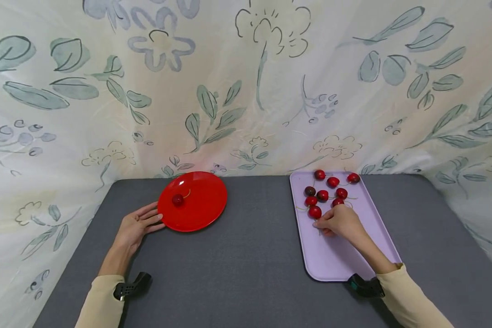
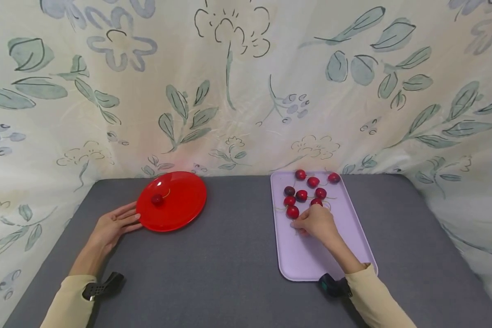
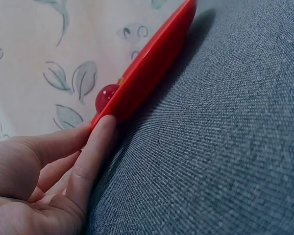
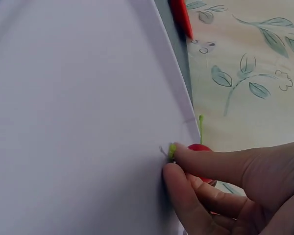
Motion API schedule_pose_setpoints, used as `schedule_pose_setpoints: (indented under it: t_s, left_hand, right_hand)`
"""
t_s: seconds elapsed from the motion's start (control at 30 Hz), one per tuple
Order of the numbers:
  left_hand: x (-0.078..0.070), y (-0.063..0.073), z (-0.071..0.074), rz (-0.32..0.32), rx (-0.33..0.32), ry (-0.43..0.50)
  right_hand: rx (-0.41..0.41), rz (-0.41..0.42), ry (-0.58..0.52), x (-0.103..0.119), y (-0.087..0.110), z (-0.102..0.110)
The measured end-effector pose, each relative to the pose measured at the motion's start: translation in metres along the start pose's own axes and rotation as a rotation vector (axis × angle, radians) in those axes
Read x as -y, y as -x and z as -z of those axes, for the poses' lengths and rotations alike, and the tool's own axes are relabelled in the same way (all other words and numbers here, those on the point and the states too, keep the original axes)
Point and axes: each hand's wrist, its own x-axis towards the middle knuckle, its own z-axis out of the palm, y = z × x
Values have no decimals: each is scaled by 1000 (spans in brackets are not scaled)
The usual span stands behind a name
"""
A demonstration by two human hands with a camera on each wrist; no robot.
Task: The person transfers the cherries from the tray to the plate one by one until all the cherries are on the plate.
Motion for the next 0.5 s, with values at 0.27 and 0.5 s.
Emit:
schedule_pose_setpoints:
  t_s: [0.27,0.5]
  left_hand:
    - [1,-1,3,-13,11,-4]
    - [0,-4,3,-5,9,-10]
  right_hand:
    - [58,-30,-23,4,-5,4]
    - [52,-34,-50,8,1,11]
